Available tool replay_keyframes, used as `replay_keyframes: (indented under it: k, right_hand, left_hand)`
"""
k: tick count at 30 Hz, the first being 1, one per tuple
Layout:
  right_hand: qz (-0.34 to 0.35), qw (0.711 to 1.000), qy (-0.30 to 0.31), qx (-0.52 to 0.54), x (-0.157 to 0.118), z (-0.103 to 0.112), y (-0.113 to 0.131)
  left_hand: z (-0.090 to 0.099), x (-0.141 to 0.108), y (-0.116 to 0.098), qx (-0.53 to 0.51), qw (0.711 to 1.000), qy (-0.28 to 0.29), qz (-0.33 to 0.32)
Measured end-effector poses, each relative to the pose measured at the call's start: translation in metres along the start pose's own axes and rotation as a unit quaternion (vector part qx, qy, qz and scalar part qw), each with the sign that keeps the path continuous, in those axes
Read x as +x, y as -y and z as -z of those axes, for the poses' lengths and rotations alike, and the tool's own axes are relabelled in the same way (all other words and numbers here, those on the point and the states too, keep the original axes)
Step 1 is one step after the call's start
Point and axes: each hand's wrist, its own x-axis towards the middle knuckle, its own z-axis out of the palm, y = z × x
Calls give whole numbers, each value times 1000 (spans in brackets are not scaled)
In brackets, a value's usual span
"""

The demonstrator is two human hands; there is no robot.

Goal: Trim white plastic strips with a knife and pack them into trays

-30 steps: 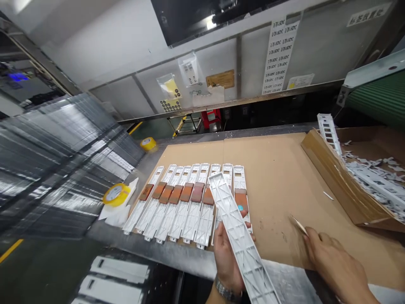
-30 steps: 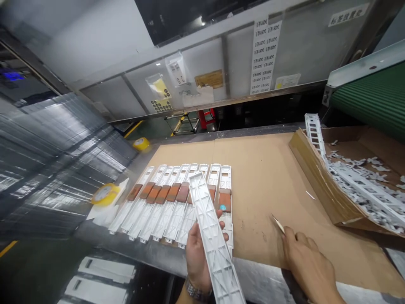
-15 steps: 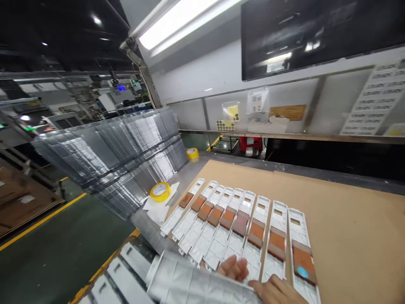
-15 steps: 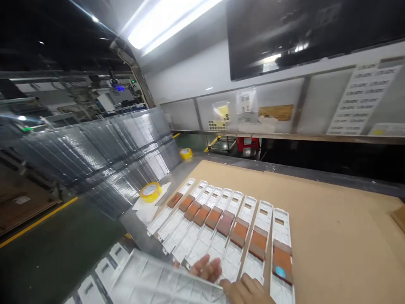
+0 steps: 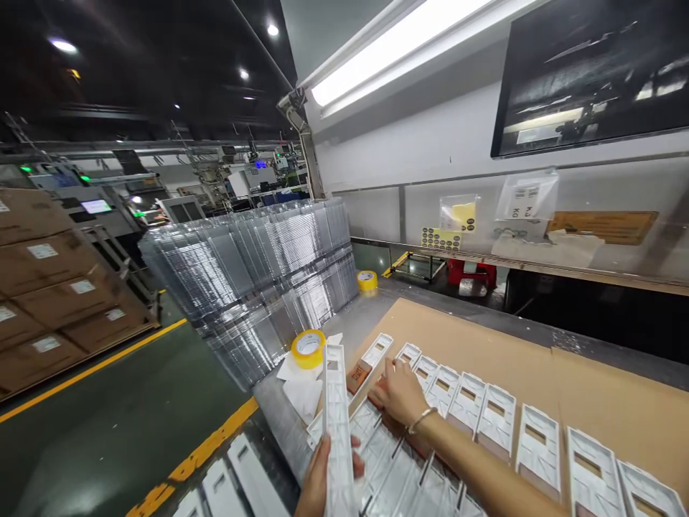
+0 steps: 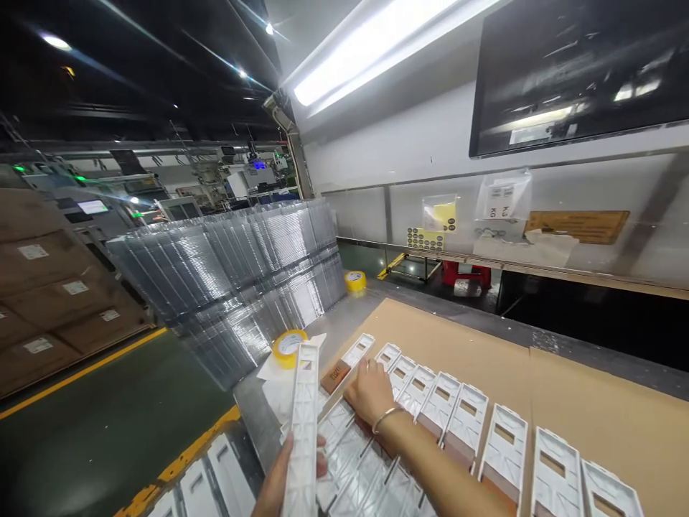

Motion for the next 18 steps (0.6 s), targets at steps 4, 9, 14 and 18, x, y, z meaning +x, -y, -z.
replay_keyframes:
  k: [4, 9, 14, 18]
  right_hand:
    - [-58, 995, 71, -43, 27, -35, 12]
    - [-68, 990, 120, -38, 32, -44, 6]
    - [-79, 983, 161, 38, 41, -45, -7]
    - [-82, 956, 232, 159, 52, -40, -35]
  left_hand:
    - [-10, 60, -3, 15, 998, -24, -51]
    - [-10, 80, 3, 29, 999, -11, -28]
    - [-6, 81, 8, 41, 999, -20, -13]
    - [-6, 83, 8, 47, 999, -20, -3]
